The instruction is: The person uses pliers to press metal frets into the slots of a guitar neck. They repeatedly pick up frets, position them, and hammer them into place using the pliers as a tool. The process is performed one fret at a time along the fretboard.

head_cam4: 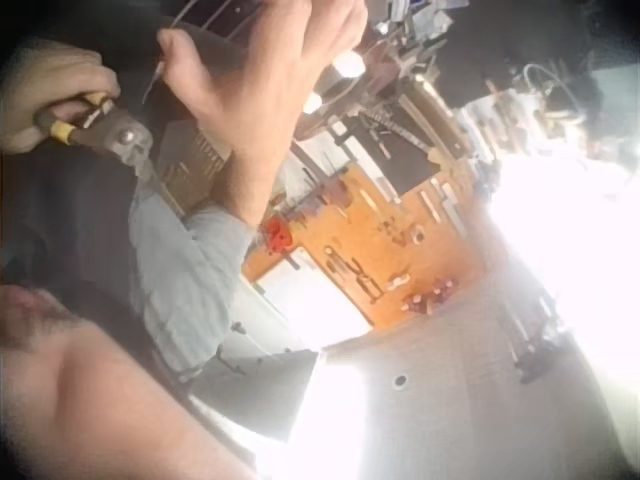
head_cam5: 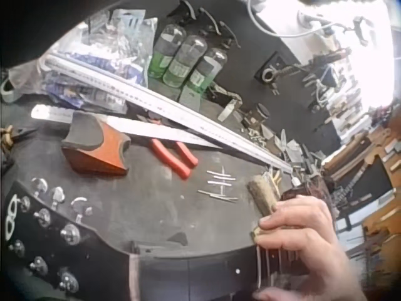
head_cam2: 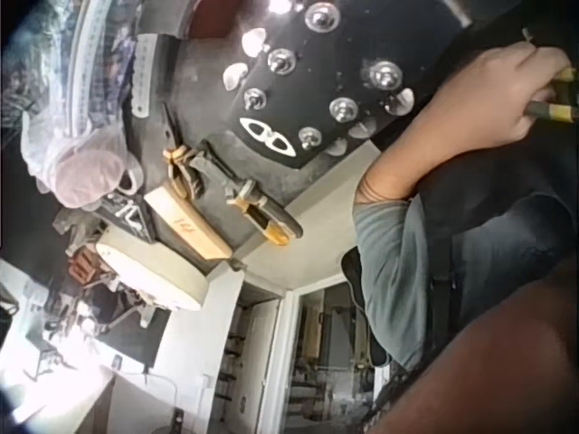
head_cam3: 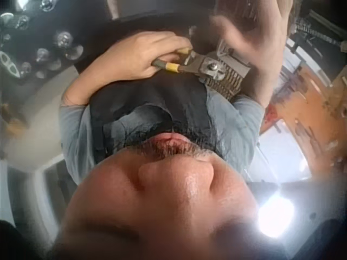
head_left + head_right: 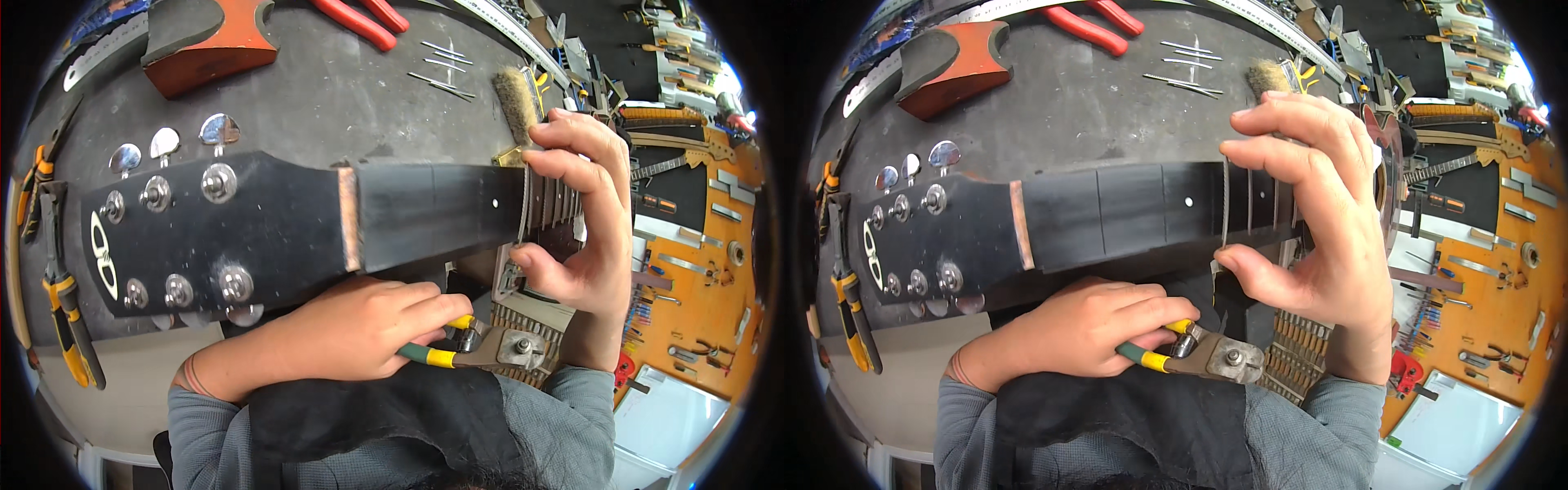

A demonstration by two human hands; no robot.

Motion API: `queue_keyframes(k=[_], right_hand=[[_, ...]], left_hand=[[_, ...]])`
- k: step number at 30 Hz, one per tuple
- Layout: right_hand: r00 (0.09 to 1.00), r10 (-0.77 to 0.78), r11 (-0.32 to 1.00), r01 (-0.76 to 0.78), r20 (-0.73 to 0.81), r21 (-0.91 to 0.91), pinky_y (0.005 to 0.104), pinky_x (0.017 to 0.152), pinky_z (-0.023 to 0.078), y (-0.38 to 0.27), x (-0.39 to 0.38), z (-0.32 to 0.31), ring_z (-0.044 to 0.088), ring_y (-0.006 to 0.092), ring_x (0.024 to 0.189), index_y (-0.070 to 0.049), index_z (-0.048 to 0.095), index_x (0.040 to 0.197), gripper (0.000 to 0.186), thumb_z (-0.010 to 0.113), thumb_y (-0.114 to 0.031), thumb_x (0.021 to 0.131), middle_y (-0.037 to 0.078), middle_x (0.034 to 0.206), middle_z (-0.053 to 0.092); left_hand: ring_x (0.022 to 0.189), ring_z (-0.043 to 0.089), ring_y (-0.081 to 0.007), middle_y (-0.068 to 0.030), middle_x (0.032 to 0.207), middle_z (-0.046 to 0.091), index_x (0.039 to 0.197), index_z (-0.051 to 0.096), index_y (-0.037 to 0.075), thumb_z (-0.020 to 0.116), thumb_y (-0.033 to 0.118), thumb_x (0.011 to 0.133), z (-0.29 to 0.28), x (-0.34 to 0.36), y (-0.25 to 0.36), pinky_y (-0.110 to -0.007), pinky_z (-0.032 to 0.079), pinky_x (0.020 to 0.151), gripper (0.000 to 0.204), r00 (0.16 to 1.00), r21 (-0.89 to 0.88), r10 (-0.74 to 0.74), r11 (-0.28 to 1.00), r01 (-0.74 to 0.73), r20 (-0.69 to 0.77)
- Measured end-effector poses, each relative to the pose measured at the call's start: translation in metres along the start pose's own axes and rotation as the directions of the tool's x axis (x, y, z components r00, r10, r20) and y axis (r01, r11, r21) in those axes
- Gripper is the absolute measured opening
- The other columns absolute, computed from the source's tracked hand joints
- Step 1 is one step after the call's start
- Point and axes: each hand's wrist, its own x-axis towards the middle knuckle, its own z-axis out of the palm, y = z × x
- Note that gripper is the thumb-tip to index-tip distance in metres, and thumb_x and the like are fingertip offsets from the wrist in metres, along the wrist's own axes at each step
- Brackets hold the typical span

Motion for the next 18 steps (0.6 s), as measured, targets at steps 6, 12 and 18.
queue_keyframes(k=[6,12,18], right_hand=[[0.997,0.039,0.998,-0.036,0.062,-0.044,0.0582,0.12,0.041,-0.003,0.008,-0.001,0.06,0.0417,0.137,-0.003,0.073,0.123,0.067,0.085,-0.057,0.084,0.017,0.134,0.07],[0.994,0.058,0.996,-0.051,0.093,-0.075,0.0589,0.121,0.039,-0.006,0.011,-0.004,0.06,0.0416,0.137,-0.004,0.074,0.121,0.068,0.084,-0.061,0.084,0.017,0.132,0.07],[0.994,0.056,0.996,-0.049,0.094,-0.078,0.0587,0.121,0.039,-0.006,0.013,-0.003,0.06,0.0414,0.137,-0.004,0.074,0.12,0.067,0.084,-0.06,0.084,0.016,0.132,0.071]], left_hand=[[0.096,0.071,-0.0324,-0.0119,0.108,0.068,0.145,0.058,0.005,0.081,0.002,0.094,-0.008,-0.004,0.001,-0.042,0.056,0.085,0.056,0.991,-0.214,-0.095,0.97,0.113,0.094],[0.102,0.069,-0.0335,-0.0143,0.112,0.066,0.15,0.054,0.002,0.079,-0.002,0.091,-0.005,-0.009,-0.006,-0.043,0.055,0.091,0.064,0.994,-0.257,-0.036,0.965,0.061,0.104],[0.103,0.069,-0.0338,-0.0143,0.112,0.066,0.151,0.053,0.002,0.079,-0.003,0.09,-0.008,-0.009,-0.005,-0.043,0.055,0.092,0.066,0.99,-0.28,-0.044,0.957,0.08,0.13]])
